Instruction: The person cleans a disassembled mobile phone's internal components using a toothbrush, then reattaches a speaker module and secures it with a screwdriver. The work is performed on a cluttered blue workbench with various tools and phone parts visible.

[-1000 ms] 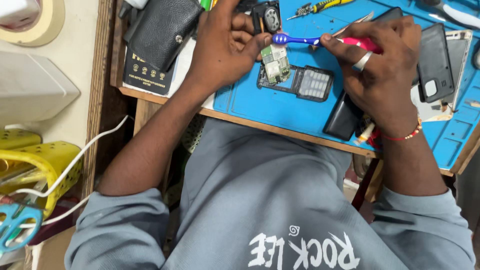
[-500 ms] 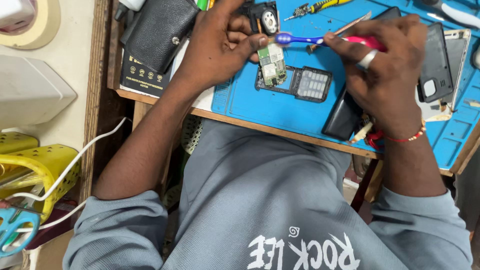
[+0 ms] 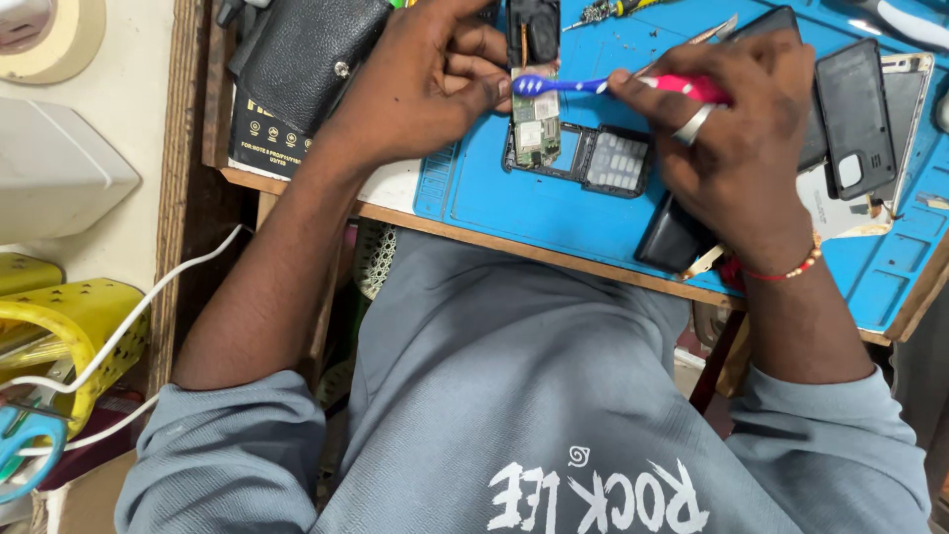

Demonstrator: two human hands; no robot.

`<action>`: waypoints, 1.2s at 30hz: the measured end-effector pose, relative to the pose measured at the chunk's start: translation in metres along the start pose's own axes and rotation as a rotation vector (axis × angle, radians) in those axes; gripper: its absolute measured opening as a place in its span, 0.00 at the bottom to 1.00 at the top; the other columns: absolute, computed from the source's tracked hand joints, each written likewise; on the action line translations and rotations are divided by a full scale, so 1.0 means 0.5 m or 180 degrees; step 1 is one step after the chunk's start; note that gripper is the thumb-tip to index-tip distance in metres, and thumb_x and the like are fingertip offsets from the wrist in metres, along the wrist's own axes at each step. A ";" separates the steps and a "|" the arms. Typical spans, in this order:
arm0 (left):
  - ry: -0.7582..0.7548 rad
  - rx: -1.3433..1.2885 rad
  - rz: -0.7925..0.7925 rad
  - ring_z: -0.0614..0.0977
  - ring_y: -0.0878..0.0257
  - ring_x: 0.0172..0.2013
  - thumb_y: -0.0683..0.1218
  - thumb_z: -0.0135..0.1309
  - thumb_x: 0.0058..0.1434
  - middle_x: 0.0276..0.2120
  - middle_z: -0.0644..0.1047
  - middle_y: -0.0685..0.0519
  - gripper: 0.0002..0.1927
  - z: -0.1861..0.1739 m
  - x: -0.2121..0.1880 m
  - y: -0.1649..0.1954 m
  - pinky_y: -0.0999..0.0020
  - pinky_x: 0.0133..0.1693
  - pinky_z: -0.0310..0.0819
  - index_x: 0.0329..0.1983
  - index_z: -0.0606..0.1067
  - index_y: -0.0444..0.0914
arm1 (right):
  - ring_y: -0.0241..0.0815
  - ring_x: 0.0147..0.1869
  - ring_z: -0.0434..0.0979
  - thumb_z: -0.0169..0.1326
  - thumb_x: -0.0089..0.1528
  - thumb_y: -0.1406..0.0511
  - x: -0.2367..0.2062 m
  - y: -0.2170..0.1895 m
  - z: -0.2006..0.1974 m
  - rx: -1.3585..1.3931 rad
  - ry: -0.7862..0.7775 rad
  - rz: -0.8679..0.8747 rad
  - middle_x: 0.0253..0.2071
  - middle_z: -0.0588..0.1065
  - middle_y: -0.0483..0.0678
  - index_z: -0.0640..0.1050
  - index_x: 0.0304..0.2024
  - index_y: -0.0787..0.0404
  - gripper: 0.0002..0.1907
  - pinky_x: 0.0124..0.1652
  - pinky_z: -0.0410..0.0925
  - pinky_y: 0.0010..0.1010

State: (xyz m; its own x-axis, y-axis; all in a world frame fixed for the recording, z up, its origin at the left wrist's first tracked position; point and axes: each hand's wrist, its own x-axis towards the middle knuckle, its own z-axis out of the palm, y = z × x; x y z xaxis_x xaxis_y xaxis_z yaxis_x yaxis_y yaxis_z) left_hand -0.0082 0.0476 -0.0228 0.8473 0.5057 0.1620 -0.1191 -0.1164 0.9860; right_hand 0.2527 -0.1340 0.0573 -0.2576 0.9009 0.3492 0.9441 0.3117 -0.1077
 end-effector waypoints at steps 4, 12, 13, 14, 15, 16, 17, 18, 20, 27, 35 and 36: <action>0.0163 0.0207 0.0215 0.89 0.66 0.47 0.28 0.53 0.71 0.46 0.82 0.46 0.34 0.007 -0.001 -0.016 0.73 0.53 0.89 0.76 0.57 0.37 | 0.43 0.53 0.67 0.60 0.60 0.76 0.005 0.000 -0.004 -0.0062 -0.0004 0.0043 0.53 0.77 0.38 0.83 0.57 0.47 0.26 0.55 0.59 0.33; 0.0312 0.0294 0.0098 0.88 0.67 0.45 0.32 0.59 0.71 0.44 0.83 0.48 0.35 0.013 -0.004 -0.026 0.74 0.49 0.88 0.76 0.57 0.37 | 0.46 0.55 0.69 0.61 0.59 0.75 -0.002 0.002 -0.014 0.0158 -0.0141 0.0143 0.51 0.79 0.42 0.85 0.56 0.46 0.25 0.56 0.63 0.36; 0.0342 0.0403 0.0150 0.89 0.67 0.45 0.31 0.58 0.70 0.43 0.83 0.48 0.36 0.013 -0.003 -0.025 0.74 0.49 0.87 0.76 0.56 0.37 | 0.46 0.55 0.68 0.61 0.60 0.75 0.000 0.001 -0.015 0.0154 -0.0113 0.0154 0.51 0.79 0.42 0.85 0.56 0.46 0.25 0.56 0.63 0.36; 0.0368 0.0506 0.0200 0.89 0.67 0.45 0.31 0.58 0.69 0.43 0.84 0.49 0.37 0.014 -0.002 -0.024 0.74 0.49 0.86 0.77 0.56 0.37 | 0.46 0.54 0.68 0.61 0.61 0.75 0.005 0.004 -0.017 0.0131 -0.0044 0.0132 0.50 0.79 0.42 0.85 0.55 0.47 0.23 0.55 0.62 0.36; 0.0387 0.0608 0.0251 0.90 0.68 0.46 0.31 0.57 0.68 0.43 0.84 0.49 0.38 0.016 -0.002 -0.023 0.74 0.49 0.85 0.77 0.55 0.37 | 0.45 0.52 0.68 0.62 0.62 0.74 0.008 0.002 -0.018 0.0189 -0.0047 0.0141 0.50 0.79 0.41 0.85 0.55 0.47 0.22 0.54 0.62 0.35; 0.0431 0.0515 0.0150 0.90 0.68 0.45 0.31 0.57 0.67 0.43 0.84 0.49 0.38 0.018 0.000 -0.021 0.74 0.48 0.86 0.76 0.56 0.37 | 0.45 0.51 0.68 0.62 0.62 0.74 0.012 0.001 -0.020 0.0248 -0.0051 0.0150 0.49 0.79 0.41 0.85 0.54 0.47 0.21 0.54 0.62 0.35; 0.0473 0.0422 0.0047 0.90 0.68 0.45 0.31 0.56 0.66 0.44 0.84 0.49 0.37 0.021 0.000 -0.018 0.74 0.48 0.86 0.76 0.57 0.37 | 0.44 0.50 0.68 0.63 0.63 0.73 0.015 -0.004 -0.021 0.0391 -0.0127 0.0183 0.48 0.78 0.41 0.85 0.54 0.47 0.20 0.54 0.63 0.34; 0.0519 0.0341 -0.0051 0.90 0.68 0.45 0.31 0.56 0.64 0.44 0.84 0.49 0.37 0.024 0.001 -0.015 0.74 0.47 0.86 0.75 0.58 0.38 | 0.44 0.48 0.68 0.63 0.63 0.73 0.019 -0.006 -0.022 0.0480 -0.0176 0.0260 0.47 0.79 0.41 0.85 0.52 0.47 0.18 0.54 0.62 0.35; 0.0575 0.0493 -0.0062 0.88 0.69 0.39 0.31 0.58 0.64 0.38 0.82 0.50 0.38 0.027 0.004 -0.008 0.76 0.44 0.87 0.76 0.60 0.39 | 0.44 0.45 0.70 0.64 0.62 0.73 0.024 0.000 -0.038 0.0608 -0.0266 0.0471 0.45 0.80 0.42 0.85 0.48 0.48 0.16 0.52 0.61 0.40; 0.0532 0.0275 -0.0122 0.85 0.72 0.35 0.31 0.58 0.62 0.32 0.80 0.54 0.40 0.030 0.003 0.017 0.80 0.38 0.80 0.77 0.62 0.42 | 0.44 0.49 0.73 0.63 0.59 0.72 0.027 -0.007 -0.031 0.0711 -0.0390 0.0249 0.45 0.79 0.41 0.86 0.51 0.47 0.20 0.53 0.62 0.36; 0.0540 0.0325 -0.0073 0.83 0.74 0.34 0.30 0.59 0.62 0.30 0.79 0.54 0.40 0.030 0.004 0.019 0.80 0.40 0.80 0.75 0.62 0.46 | 0.48 0.52 0.71 0.65 0.58 0.71 0.030 -0.006 -0.027 0.0498 -0.0190 0.0165 0.46 0.79 0.42 0.86 0.49 0.47 0.19 0.53 0.63 0.39; 0.0580 0.0369 -0.0182 0.81 0.74 0.30 0.30 0.60 0.62 0.26 0.77 0.54 0.40 0.032 0.002 0.019 0.80 0.37 0.77 0.75 0.63 0.47 | 0.47 0.53 0.70 0.65 0.60 0.71 0.029 -0.005 -0.027 0.0556 -0.0153 0.0168 0.47 0.79 0.41 0.86 0.50 0.46 0.17 0.53 0.62 0.38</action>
State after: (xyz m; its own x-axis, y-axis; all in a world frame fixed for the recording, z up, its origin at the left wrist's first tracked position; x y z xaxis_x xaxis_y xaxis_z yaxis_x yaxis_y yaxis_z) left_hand -0.0001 0.0335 -0.0141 0.7423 0.6592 0.1205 -0.0042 -0.1752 0.9845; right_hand 0.2492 -0.1258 0.0750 -0.2222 0.9295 0.2944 0.9074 0.3076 -0.2863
